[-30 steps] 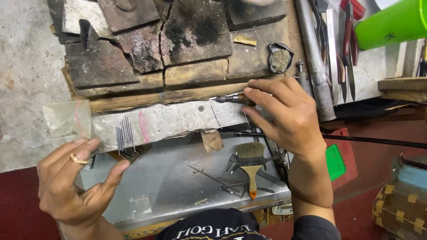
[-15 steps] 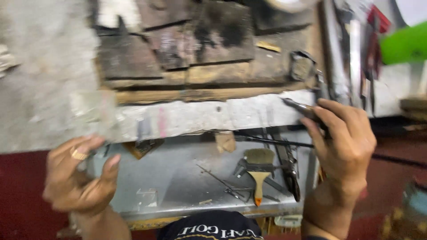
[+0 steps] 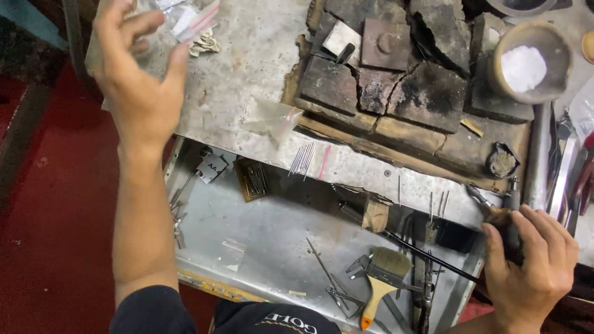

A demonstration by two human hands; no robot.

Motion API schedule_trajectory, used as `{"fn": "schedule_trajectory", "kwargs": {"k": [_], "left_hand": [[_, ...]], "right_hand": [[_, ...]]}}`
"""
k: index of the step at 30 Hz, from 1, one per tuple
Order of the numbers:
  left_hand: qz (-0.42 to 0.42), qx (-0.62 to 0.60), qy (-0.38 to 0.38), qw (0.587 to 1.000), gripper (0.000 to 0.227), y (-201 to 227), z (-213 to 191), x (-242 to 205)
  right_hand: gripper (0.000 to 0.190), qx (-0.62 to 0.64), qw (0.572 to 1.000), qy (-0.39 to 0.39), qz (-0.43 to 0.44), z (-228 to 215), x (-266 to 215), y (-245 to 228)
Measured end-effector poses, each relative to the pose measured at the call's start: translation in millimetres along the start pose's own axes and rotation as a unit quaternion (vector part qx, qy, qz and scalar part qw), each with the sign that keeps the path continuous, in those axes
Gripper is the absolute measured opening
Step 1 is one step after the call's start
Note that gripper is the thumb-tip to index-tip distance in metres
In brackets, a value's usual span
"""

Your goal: Grinding and polishing a small jewelry component using a handheld rotary tool at a workshop bench.

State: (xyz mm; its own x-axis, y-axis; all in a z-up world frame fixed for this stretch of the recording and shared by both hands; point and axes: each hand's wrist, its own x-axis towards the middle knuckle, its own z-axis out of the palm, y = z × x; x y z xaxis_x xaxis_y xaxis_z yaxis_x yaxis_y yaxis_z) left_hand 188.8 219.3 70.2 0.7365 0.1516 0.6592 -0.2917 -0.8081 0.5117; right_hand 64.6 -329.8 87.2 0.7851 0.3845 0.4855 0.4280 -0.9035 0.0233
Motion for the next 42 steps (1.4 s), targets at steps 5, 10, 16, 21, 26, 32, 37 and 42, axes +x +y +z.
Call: {"fn": "schedule_trajectory", "kwargs": {"k": [5,10,16,21,26,32,37,42], "left_hand": [[-0.031,0.010,-0.045,0.998,0.018,-32,32,23],[-0.084,-0.251,-0.003,0.964,0.022,-18,16,30],[-0.175,-0.366,-0.050,0.913,0.024,9,4,26],[-0.168,-0.368,-0.067,0.912,0.030,9,3,20],[-0.133,-0.355,-0.070,0.923,0.026,12,4,18],[-0.110,-0.334,-0.064,0.934,0.020,13,6,17],[-0.079,-0.285,-0.071,0.953,0.016,18,4,19],[-0.138,-0.266,-0.105,0.948,0.005,13,0,18]], "right_hand": [[0.027,0.027,1.000,-0.008,0.013,-6,0,-6],[0.023,0.050,0.999,0.009,0.021,-5,-8,-3],[0.023,0.058,0.998,0.014,0.021,-3,-13,0],[0.023,0.059,0.998,0.012,0.028,-5,-17,2],[0.019,0.062,0.998,0.020,0.027,-9,-19,3],[0.021,0.070,0.997,0.031,0.016,-15,-13,-3],[0.023,0.131,0.989,0.069,0.004,-21,-7,-17],[0.033,0.399,0.913,0.006,0.087,-41,-63,19]]}}
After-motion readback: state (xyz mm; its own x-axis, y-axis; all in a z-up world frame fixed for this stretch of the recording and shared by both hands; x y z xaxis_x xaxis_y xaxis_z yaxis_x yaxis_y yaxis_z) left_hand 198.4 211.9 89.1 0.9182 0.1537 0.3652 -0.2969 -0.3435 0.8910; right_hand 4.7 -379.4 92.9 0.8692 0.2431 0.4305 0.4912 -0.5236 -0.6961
